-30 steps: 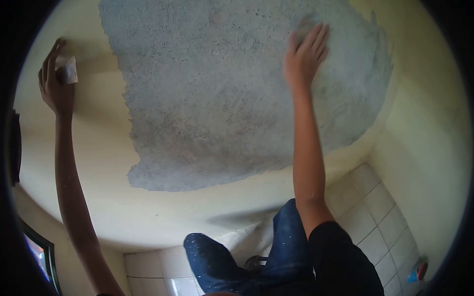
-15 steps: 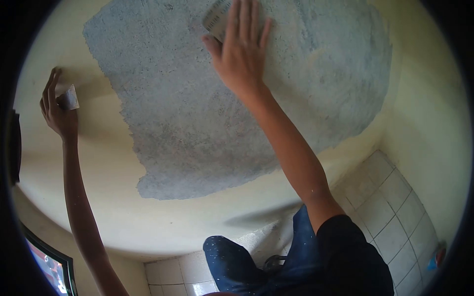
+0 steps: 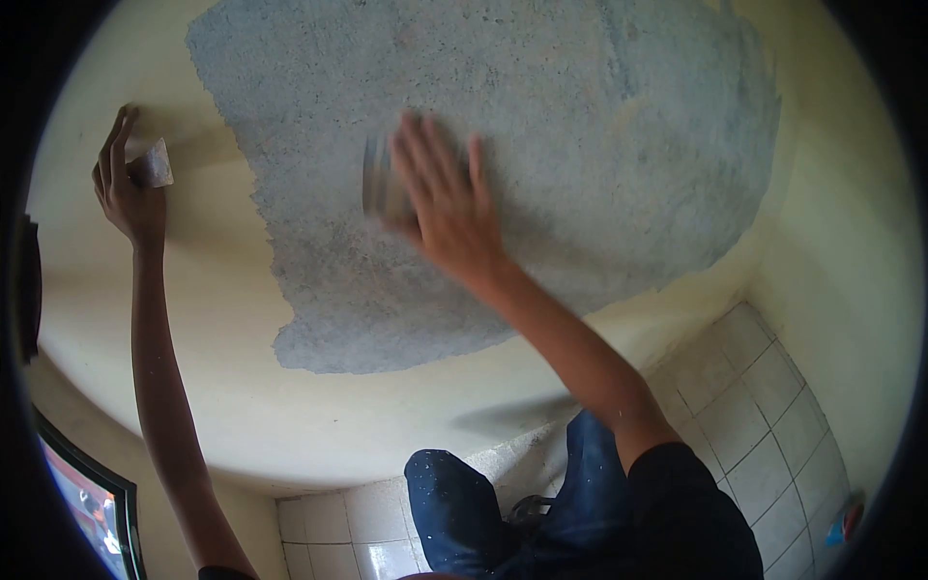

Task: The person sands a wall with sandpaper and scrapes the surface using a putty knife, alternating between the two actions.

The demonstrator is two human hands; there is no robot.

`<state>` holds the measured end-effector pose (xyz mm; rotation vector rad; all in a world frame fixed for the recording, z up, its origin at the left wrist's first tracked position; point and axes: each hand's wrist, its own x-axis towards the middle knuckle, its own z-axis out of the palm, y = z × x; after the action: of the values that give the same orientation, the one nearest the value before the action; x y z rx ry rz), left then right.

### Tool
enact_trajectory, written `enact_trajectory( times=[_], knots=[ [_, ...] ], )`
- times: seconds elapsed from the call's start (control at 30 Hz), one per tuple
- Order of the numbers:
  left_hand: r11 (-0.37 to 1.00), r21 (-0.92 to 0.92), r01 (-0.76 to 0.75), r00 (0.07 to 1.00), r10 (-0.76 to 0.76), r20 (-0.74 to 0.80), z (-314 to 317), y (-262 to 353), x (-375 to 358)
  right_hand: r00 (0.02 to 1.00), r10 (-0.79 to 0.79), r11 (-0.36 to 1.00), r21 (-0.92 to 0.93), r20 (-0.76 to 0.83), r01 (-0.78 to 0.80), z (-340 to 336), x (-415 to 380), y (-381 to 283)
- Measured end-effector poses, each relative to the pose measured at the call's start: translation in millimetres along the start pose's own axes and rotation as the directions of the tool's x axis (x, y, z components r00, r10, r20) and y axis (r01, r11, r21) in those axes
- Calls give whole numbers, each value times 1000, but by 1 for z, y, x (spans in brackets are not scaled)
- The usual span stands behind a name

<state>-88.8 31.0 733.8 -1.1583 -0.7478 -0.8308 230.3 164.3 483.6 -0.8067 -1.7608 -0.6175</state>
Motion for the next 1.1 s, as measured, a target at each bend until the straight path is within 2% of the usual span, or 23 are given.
enact_trajectory(
  times=[0.07,0.17,0.27,0.37,0.5,0.6,0.7,0.77,0.87,0.97,1.1],
  knots=[
    [998,53,-39,999,38,23,0,-6,0,975,13,996,84,-222,6,-5,57,19],
    [995,79,-66,997,64,31,0,-13,-2,965,34,996,-70,-259,-54,-35,99,20],
    [993,74,-95,995,94,19,1,-14,-2,960,126,984,-92,-251,-154,-36,89,12],
    [991,79,-108,994,108,5,0,-18,-6,966,117,993,45,-232,-110,-3,34,0],
    [996,75,-49,999,49,-7,-2,-5,-8,992,109,994,2,-58,-109,13,-32,-9],
    [997,66,-33,999,31,20,0,-12,-9,984,40,998,-44,-172,-48,4,6,4],
    [998,47,-34,999,34,6,-5,-3,-7,915,23,1000,14,-403,-19,-15,93,34],
    [998,47,-30,999,30,-16,-4,2,-8,925,96,984,-103,-367,-144,-45,144,46],
    [998,51,-21,1000,21,2,-1,-4,-9,901,150,983,-37,-408,-180,-50,169,57],
    [999,33,14,1000,-14,7,-4,6,-15,863,-9,1000,6,-505,14,-22,133,65],
    [1000,10,1,1000,-1,-8,-5,14,-26,976,-12,998,-56,-219,-1,8,2,22]
  ],
)
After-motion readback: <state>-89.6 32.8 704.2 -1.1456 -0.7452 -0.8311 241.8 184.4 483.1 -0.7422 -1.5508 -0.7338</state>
